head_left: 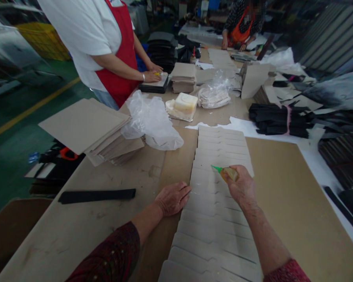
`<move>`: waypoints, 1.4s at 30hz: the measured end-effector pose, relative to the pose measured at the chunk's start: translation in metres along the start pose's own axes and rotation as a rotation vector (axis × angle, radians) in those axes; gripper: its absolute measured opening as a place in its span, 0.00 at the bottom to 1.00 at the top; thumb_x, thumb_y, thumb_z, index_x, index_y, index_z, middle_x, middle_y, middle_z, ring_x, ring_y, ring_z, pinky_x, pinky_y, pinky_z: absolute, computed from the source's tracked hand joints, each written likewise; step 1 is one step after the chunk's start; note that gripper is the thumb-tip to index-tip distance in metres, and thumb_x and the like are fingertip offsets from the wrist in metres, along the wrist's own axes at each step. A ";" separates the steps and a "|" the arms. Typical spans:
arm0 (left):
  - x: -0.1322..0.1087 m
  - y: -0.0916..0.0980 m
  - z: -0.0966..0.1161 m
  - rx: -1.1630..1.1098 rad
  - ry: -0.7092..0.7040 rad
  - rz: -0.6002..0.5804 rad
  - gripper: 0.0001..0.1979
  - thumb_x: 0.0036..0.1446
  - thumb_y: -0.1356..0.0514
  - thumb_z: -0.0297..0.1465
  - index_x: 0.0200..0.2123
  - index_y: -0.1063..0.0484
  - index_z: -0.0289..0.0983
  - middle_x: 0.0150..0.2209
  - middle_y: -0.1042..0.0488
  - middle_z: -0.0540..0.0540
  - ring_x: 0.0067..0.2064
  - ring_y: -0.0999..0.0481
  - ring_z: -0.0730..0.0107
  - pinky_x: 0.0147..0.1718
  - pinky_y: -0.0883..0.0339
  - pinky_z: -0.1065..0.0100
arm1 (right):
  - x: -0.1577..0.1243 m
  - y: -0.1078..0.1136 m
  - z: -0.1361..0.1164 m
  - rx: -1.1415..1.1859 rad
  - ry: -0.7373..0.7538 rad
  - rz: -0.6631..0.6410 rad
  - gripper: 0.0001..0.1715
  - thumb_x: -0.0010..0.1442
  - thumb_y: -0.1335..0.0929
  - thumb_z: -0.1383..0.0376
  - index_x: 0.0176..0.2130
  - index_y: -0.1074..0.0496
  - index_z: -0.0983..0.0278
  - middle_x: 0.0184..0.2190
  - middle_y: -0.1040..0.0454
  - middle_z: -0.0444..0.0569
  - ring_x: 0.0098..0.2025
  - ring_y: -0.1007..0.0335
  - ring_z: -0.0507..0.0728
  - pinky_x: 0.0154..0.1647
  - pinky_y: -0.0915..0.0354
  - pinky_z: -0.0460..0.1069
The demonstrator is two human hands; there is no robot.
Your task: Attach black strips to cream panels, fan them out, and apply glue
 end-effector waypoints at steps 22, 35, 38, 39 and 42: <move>0.001 0.006 0.003 0.006 -0.002 -0.028 0.16 0.69 0.51 0.34 0.57 0.35 0.39 0.49 0.29 0.44 0.48 0.27 0.63 0.47 0.30 0.62 | -0.004 0.003 -0.006 -0.018 -0.081 0.006 0.21 0.58 0.34 0.47 0.42 0.29 0.59 0.40 0.25 0.50 0.35 0.33 0.58 0.35 0.41 0.51; 0.001 0.005 0.002 0.004 -0.032 0.009 0.16 0.69 0.52 0.35 0.55 0.34 0.37 0.48 0.29 0.43 0.46 0.27 0.62 0.47 0.29 0.59 | -0.008 -0.023 -0.050 0.023 -0.040 -0.021 0.20 0.59 0.35 0.50 0.44 0.29 0.59 0.41 0.25 0.50 0.37 0.31 0.58 0.37 0.39 0.52; 0.001 0.005 0.002 0.020 -0.035 0.012 0.16 0.69 0.51 0.35 0.55 0.34 0.37 0.47 0.28 0.43 0.45 0.27 0.61 0.47 0.29 0.59 | -0.008 -0.014 -0.045 0.077 -0.103 0.002 0.20 0.57 0.34 0.48 0.41 0.29 0.59 0.38 0.25 0.49 0.36 0.31 0.59 0.36 0.38 0.53; 0.001 0.005 0.002 0.020 -0.039 0.012 0.16 0.69 0.51 0.34 0.56 0.34 0.37 0.47 0.28 0.43 0.45 0.27 0.61 0.47 0.29 0.58 | -0.008 -0.007 -0.038 0.107 -0.138 0.020 0.20 0.56 0.33 0.48 0.40 0.29 0.59 0.36 0.25 0.48 0.35 0.31 0.59 0.36 0.38 0.54; 0.001 0.005 0.002 0.016 -0.042 0.011 0.16 0.69 0.51 0.34 0.56 0.34 0.37 0.48 0.29 0.43 0.46 0.27 0.61 0.48 0.30 0.59 | -0.009 0.015 -0.010 0.222 -0.257 0.103 0.20 0.51 0.30 0.50 0.39 0.29 0.60 0.32 0.26 0.47 0.33 0.31 0.59 0.36 0.35 0.56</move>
Point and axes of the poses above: each hand's wrist, its own x-axis towards the middle knuckle, its own y-axis out of the back of the hand, z = x × y, the point moved 3 cm from there along x, towards the middle knuckle
